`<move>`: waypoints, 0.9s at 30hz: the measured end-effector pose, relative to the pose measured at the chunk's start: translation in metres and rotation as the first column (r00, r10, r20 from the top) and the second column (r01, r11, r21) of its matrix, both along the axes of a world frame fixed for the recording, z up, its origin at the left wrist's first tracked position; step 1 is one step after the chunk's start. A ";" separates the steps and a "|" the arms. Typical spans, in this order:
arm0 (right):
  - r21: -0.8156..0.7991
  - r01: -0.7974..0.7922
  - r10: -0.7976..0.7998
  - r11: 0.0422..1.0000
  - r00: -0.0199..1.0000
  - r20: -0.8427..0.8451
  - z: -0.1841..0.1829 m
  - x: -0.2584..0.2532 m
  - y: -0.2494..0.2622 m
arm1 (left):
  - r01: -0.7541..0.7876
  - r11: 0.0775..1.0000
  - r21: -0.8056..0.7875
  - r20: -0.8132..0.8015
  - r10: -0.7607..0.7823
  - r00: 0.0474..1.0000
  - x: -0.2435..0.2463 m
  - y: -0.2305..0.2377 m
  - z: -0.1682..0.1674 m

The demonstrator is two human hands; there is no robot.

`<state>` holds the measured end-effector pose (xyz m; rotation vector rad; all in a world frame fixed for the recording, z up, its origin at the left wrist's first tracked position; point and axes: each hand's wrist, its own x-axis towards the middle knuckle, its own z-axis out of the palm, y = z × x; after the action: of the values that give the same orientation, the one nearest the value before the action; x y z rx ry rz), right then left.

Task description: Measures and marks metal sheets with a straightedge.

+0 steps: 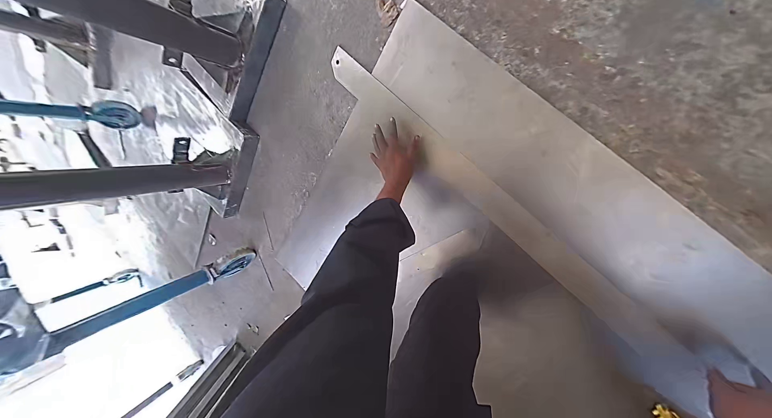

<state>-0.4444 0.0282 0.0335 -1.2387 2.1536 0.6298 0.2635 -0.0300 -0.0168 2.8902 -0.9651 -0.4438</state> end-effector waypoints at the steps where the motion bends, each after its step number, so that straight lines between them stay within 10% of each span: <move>1: -0.120 -0.096 0.106 0.988 0.991 0.082 -0.002 0.044 -0.013 | 0.001 1.000 0.002 -0.001 -0.001 1.000 0.028 -0.001 -0.005; 6: -0.574 -0.506 0.742 0.644 0.594 0.311 -0.019 0.343 -0.107 | 0.135 0.984 -0.114 0.102 -0.124 0.987 0.082 -0.002 -0.051; 12: -0.468 -0.669 0.814 0.577 0.430 0.391 -0.035 0.621 -0.172 | 0.151 0.978 -0.145 0.104 -0.137 0.985 0.087 -0.002 -0.055; 27: -0.349 -0.757 0.832 0.552 0.468 0.299 -0.036 0.654 -0.155 | 0.141 0.979 -0.144 0.066 -0.133 0.989 0.086 0.000 -0.057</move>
<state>0.2096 -0.1270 -0.0023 -2.2771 1.1509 0.4407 0.3495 -0.0298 -0.0737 2.7282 -1.1587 -0.2859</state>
